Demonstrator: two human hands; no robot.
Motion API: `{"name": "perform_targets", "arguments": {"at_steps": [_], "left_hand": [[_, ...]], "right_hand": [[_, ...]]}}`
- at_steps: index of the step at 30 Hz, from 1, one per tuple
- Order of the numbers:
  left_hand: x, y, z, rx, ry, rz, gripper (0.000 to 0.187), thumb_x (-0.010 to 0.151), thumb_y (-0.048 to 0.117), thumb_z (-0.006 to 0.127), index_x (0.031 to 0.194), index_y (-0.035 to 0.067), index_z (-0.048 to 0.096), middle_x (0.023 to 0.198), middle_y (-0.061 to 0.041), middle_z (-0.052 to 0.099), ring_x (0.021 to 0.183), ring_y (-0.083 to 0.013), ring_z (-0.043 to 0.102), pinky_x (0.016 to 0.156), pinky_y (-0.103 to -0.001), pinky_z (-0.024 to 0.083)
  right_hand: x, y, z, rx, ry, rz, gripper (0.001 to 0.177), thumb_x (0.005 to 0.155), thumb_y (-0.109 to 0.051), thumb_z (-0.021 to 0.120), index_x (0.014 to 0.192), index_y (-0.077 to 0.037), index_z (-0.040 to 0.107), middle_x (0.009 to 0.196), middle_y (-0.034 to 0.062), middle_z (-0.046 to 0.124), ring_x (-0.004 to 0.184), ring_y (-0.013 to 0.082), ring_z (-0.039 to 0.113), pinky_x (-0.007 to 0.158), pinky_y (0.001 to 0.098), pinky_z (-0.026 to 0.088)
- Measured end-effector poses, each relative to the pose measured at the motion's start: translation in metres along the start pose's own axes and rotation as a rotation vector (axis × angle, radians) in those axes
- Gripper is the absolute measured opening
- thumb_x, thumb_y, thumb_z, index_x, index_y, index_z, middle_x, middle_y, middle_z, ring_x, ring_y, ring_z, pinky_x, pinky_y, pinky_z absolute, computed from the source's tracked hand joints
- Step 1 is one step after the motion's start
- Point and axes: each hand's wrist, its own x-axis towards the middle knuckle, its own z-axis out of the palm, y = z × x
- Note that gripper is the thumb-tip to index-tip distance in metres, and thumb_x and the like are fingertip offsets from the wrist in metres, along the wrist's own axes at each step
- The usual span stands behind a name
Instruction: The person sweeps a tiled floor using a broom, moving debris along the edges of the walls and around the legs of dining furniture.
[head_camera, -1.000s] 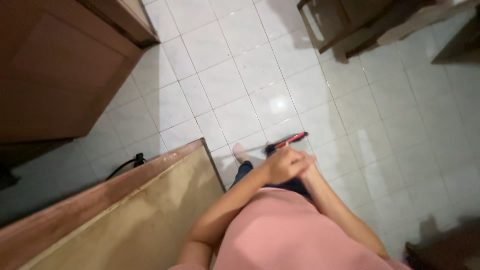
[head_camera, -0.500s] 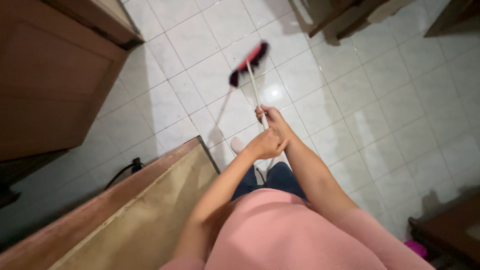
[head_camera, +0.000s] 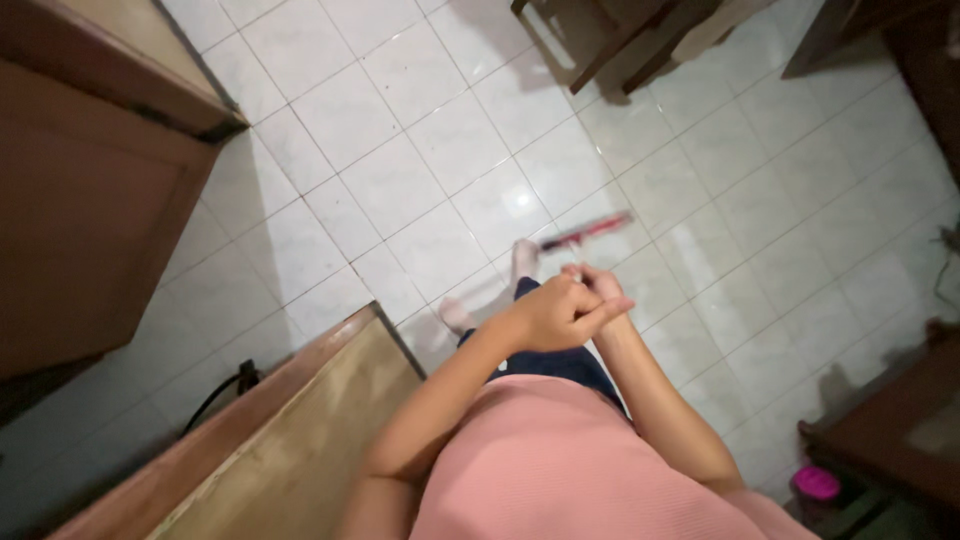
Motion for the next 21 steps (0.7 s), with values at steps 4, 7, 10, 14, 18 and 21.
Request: {"name": "perform_targets", "arguments": {"at_steps": [4, 7, 10, 14, 18, 21], "left_hand": [[0.049, -0.092, 0.051, -0.022, -0.085, -0.183, 0.061, 0.105, 0.039, 0.059, 0.062, -0.004, 0.054, 0.054, -0.022, 0.045, 0.047, -0.03, 0.041, 0.048, -0.042, 0.038], [0.083, -0.143, 0.081, -0.13, -0.072, -0.315, 0.065, 0.102, 0.044, 0.059, 0.057, -0.002, 0.058, 0.052, -0.022, 0.054, 0.047, -0.0292, 0.047, 0.05, -0.041, 0.044], [0.128, -0.172, 0.076, 0.074, 0.028, -0.316, 0.062, 0.1, 0.044, 0.06, 0.059, -0.002, 0.062, 0.056, -0.022, 0.057, 0.047, -0.0337, 0.053, 0.053, -0.044, 0.047], [0.163, -0.199, 0.021, 0.091, 0.167, -0.335, 0.061, 0.104, 0.04, 0.055, 0.061, -0.003, 0.063, 0.059, -0.023, 0.06, 0.053, -0.0373, 0.06, 0.059, -0.046, 0.051], [0.194, -0.213, -0.018, 0.627, 0.184, -0.097, 0.031, 0.102, 0.018, 0.051, 0.094, -0.006, 0.067, 0.066, -0.026, 0.064, 0.061, -0.0438, 0.064, 0.06, -0.052, 0.051], [0.224, -0.204, -0.028, 0.624, 0.328, -0.108, 0.046, 0.102, 0.023, 0.055, 0.068, -0.006, 0.065, 0.066, -0.025, 0.064, 0.065, -0.0418, 0.066, 0.07, -0.049, 0.055]], "right_hand": [[0.047, -0.019, -0.081, -0.07, 0.238, -0.164, 0.069, 0.101, -0.056, 0.022, 0.116, -0.001, 0.06, 0.104, 0.0188, 0.07, 0.097, 0.0289, 0.068, 0.087, 0.0451, 0.055], [0.064, -0.047, -0.101, -0.091, 0.252, -0.107, 0.06, 0.103, -0.051, 0.026, 0.111, -0.002, 0.059, 0.098, 0.0162, 0.067, 0.09, 0.0261, 0.065, 0.081, 0.0416, 0.054], [0.106, -0.085, -0.089, -0.108, 0.212, 0.005, 0.051, 0.104, -0.046, 0.031, 0.107, -0.002, 0.057, 0.092, 0.0136, 0.064, 0.083, 0.0234, 0.062, 0.075, 0.0381, 0.052], [0.2, -0.121, -0.045, -0.12, 0.087, 0.179, 0.041, 0.106, -0.039, 0.036, 0.101, -0.003, 0.054, 0.085, 0.0101, 0.061, 0.073, 0.0197, 0.058, 0.067, 0.0334, 0.05], [0.287, -0.157, 0.007, -0.111, -0.018, 0.325, 0.033, 0.108, -0.032, 0.042, 0.095, -0.003, 0.052, 0.077, 0.0066, 0.057, 0.063, 0.016, 0.054, 0.059, 0.0287, 0.048], [0.324, -0.184, 0.042, -0.104, -0.031, 0.41, 0.03, 0.109, -0.027, 0.046, 0.091, -0.004, 0.05, 0.071, 0.0039, 0.054, 0.056, 0.0133, 0.051, 0.053, 0.0252, 0.046]]}}
